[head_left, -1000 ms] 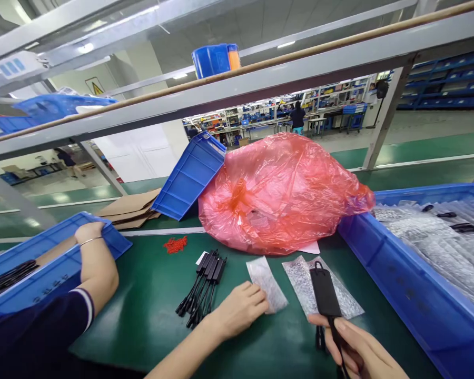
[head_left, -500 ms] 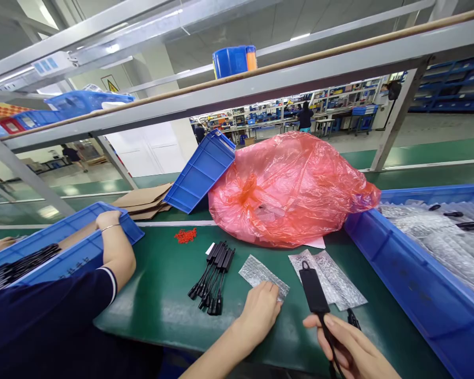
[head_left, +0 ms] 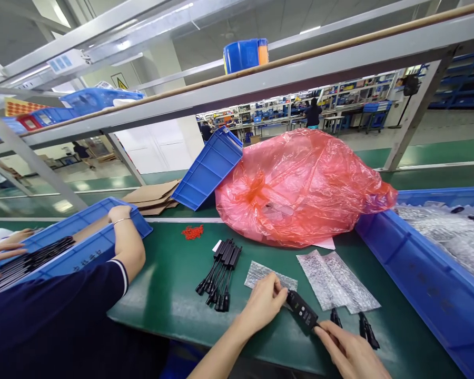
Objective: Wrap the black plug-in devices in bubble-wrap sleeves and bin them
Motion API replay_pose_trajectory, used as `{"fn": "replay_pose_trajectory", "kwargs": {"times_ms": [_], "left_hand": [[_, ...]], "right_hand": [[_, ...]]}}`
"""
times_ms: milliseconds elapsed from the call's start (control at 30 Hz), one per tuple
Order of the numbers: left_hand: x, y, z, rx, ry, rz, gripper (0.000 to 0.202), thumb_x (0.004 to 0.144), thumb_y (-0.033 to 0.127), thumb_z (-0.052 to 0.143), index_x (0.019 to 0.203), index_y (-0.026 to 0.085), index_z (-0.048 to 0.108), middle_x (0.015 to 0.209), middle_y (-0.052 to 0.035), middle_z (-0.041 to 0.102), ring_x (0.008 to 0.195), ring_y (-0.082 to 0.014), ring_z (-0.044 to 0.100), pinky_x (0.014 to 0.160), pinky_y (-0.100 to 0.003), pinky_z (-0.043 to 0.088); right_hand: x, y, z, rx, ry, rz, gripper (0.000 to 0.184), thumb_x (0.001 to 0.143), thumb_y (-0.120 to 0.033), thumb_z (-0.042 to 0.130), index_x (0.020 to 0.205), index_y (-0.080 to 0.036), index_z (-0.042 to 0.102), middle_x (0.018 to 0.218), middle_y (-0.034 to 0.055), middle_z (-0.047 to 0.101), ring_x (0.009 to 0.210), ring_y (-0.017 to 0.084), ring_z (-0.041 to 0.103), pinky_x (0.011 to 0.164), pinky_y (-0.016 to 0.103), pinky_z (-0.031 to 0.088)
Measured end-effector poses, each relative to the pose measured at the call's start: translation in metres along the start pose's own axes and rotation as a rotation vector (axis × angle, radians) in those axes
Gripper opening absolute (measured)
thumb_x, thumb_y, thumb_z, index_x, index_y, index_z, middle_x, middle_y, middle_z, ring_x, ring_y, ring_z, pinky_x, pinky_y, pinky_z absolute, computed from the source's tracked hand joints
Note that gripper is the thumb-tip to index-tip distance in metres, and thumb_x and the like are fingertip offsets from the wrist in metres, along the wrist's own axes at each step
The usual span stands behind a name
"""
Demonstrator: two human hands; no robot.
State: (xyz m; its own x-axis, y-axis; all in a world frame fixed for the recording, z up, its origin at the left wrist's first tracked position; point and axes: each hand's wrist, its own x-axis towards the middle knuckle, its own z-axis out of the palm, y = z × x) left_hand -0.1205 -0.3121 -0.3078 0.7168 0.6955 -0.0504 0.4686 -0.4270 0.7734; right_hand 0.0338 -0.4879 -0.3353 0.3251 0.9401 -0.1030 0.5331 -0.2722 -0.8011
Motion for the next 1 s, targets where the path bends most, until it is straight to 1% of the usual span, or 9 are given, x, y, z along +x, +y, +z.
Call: {"fn": "replay_pose_trajectory", "kwargs": {"times_ms": [133,233,333,400,500,667,833,933,1000], "left_hand": [[0.005,0.020,0.009,0.371,-0.049,-0.028,0.021,0.089,0.033,0.066,0.095,0.016,0.055,0.098,-0.0045,0.065,0.089,-0.0235,0.062,0.075,-0.032,0.040],[0.009,0.027,0.009,0.517,-0.111,-0.015,0.011,0.092,0.025,0.059,0.098,0.016,0.060,0.109,-0.0068,0.065,0.097,-0.0256,0.064,0.079,-0.033,0.040],[0.009,0.025,0.003,0.405,-0.084,0.030,0.007,0.092,0.018,0.054,0.088,0.017,0.059,0.096,-0.0036,0.065,0.092,-0.0209,0.063,0.076,-0.029,0.039],[0.007,0.021,-0.002,0.221,-0.062,0.043,0.008,0.090,0.017,0.053,0.083,0.017,0.055,0.089,-0.0004,0.060,0.079,-0.0146,0.061,0.074,-0.026,0.039],[0.000,0.015,-0.006,0.005,-0.028,0.054,0.009,0.092,0.018,0.048,0.083,0.016,0.052,0.092,0.0013,0.053,0.066,-0.0076,0.052,0.072,-0.024,0.041],[-0.007,0.011,-0.005,-0.118,0.097,0.069,0.011,0.093,0.021,0.046,0.083,0.016,0.051,0.097,-0.0017,0.047,0.077,-0.0098,0.050,0.073,-0.023,0.042],[-0.013,0.017,-0.005,-0.123,0.116,0.117,0.010,0.092,0.017,0.045,0.083,0.016,0.049,0.100,-0.0033,0.046,0.079,-0.0100,0.048,0.072,-0.022,0.042],[-0.023,0.027,0.004,-0.101,0.044,0.196,0.006,0.090,0.016,0.048,0.085,0.017,0.052,0.106,-0.0047,0.045,0.083,-0.0105,0.049,0.075,-0.022,0.043],[-0.032,0.035,0.014,-0.102,-0.020,0.267,0.005,0.089,0.016,0.051,0.085,0.017,0.053,0.108,-0.0053,0.046,0.089,-0.0119,0.051,0.081,-0.022,0.045]], "right_hand": [[-0.002,-0.002,-0.020,0.015,0.096,0.083,0.061,0.089,-0.072,0.039,0.098,-0.020,0.070,0.067,0.0035,0.064,0.060,0.014,0.061,0.059,0.017,0.045],[-0.004,-0.005,-0.025,0.010,0.112,0.085,0.064,0.090,-0.073,0.037,0.096,-0.019,0.071,0.065,0.0045,0.062,0.061,0.015,0.059,0.058,0.018,0.044],[-0.005,-0.005,-0.018,-0.003,0.031,0.095,0.068,0.089,-0.074,0.035,0.104,-0.018,0.072,0.073,0.0069,0.066,0.066,0.017,0.063,0.066,0.020,0.048],[-0.003,-0.003,-0.010,-0.009,-0.016,0.117,0.066,0.089,-0.071,0.037,0.112,-0.020,0.072,0.093,0.0097,0.072,0.080,0.020,0.068,0.075,0.021,0.050],[-0.001,-0.002,-0.004,0.001,-0.057,0.134,0.059,0.090,-0.067,0.040,0.116,-0.023,0.071,0.119,0.0094,0.070,0.102,0.024,0.070,0.077,0.021,0.050],[0.001,-0.011,-0.010,0.004,-0.086,0.125,0.048,0.092,-0.064,0.044,0.097,-0.023,0.068,0.100,0.0077,0.072,0.091,0.023,0.070,0.072,0.022,0.045],[0.003,-0.019,-0.013,-0.053,-0.118,0.116,0.053,0.094,-0.066,0.035,0.090,-0.021,0.064,0.088,0.0074,0.067,0.084,0.021,0.066,0.071,0.024,0.039],[0.010,-0.022,-0.008,0.008,-0.083,0.092,0.057,0.092,-0.065,0.037,0.117,-0.019,0.061,0.070,0.0034,0.061,0.068,0.018,0.059,0.066,0.025,0.039],[0.018,-0.026,-0.003,0.085,-0.015,0.074,0.064,0.090,-0.057,0.041,0.137,-0.013,0.047,0.065,0.0004,0.059,0.061,0.017,0.056,0.062,0.025,0.040]]}}
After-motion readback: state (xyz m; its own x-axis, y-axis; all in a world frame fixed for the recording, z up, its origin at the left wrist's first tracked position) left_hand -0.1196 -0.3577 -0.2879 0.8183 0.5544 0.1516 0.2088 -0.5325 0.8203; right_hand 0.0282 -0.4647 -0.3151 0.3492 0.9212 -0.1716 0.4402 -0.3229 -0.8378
